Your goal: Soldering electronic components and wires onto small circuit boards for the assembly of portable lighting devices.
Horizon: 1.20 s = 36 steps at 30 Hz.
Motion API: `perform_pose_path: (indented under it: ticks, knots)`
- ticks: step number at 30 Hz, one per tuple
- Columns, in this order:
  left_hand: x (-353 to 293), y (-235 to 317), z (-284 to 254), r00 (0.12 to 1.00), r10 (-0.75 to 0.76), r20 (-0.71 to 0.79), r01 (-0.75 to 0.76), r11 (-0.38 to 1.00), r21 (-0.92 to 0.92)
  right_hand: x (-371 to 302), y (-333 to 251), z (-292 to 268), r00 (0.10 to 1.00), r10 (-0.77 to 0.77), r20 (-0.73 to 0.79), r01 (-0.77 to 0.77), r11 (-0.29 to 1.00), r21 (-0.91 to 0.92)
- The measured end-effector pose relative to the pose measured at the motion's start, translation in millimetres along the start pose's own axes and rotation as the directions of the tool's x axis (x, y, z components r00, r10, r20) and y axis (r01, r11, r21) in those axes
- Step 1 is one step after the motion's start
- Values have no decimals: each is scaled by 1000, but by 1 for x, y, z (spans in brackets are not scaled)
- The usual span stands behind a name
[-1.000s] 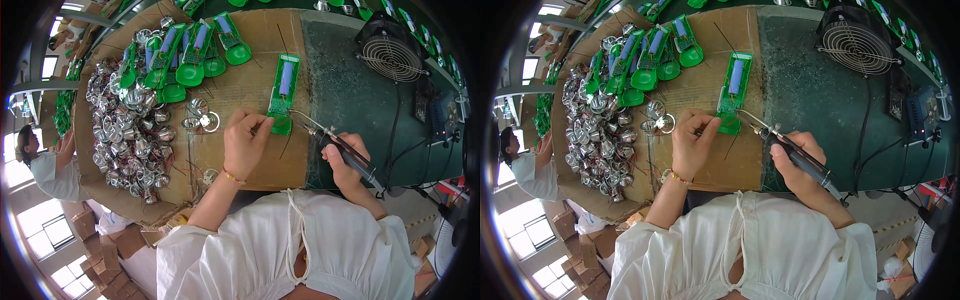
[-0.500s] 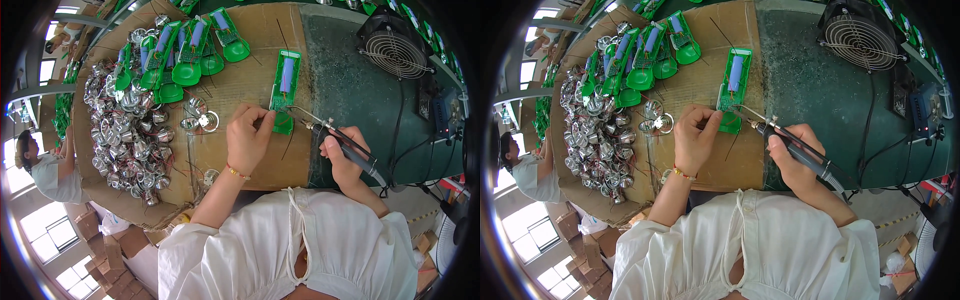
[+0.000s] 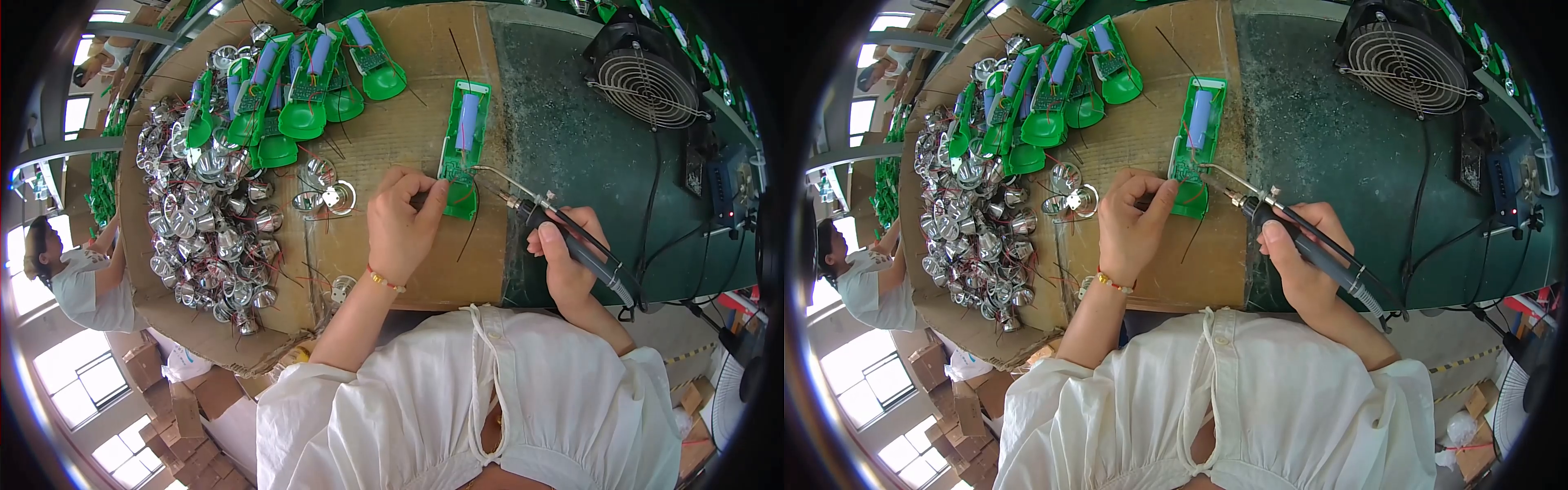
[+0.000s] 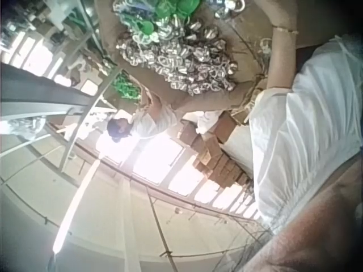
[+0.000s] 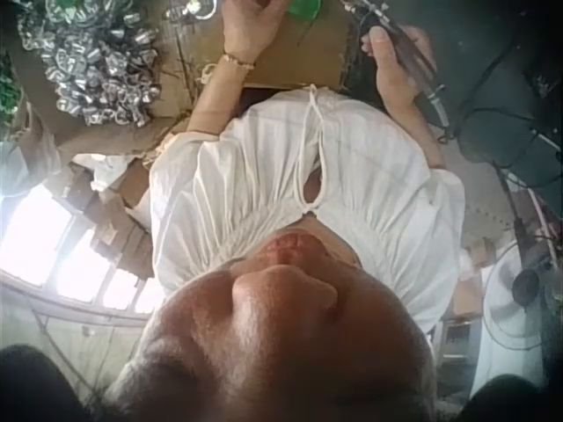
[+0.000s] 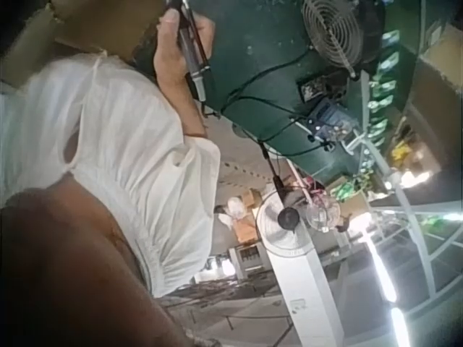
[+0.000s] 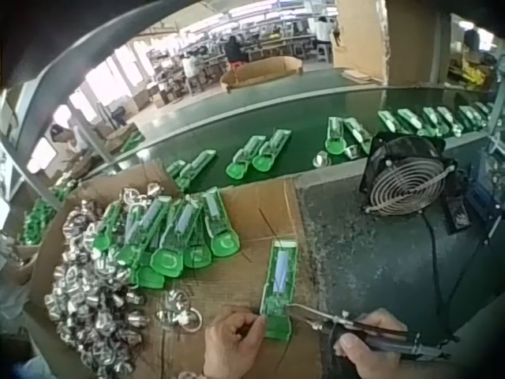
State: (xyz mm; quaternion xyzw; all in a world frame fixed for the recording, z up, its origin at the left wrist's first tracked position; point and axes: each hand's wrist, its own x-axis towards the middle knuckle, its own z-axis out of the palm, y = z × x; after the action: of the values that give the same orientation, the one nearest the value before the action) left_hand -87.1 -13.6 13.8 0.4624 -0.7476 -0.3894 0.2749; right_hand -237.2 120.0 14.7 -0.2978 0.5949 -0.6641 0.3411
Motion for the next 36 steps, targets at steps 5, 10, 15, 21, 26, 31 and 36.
perform_pose_path:
  ticks: [5,10,15,21,26,31,36]
  knots:
    - [1,0,-5,1000,-8,22,9,1000,-22,3,4,5,999,28,17,-28,1000,-6]
    - [5,1,-8,996,-12,85,14,1000,-26,8,5,10,999,36,-8,-36,999,12]
    - [6,-3,-8,993,-41,109,47,998,-49,9,10,7,994,105,17,-105,994,34]
    - [6,-5,-10,993,-39,114,42,999,-30,7,6,7,992,129,-17,-126,984,123]
    - [8,0,-10,990,-61,127,67,997,-43,5,4,-4,999,13,-46,-9,996,93]
    - [9,-6,-10,991,-44,128,49,998,-33,6,10,-11,998,30,-61,-23,994,103]
    - [10,-1,-15,979,-54,195,57,998,-6,8,10,-29,994,-9,-113,16,998,64]
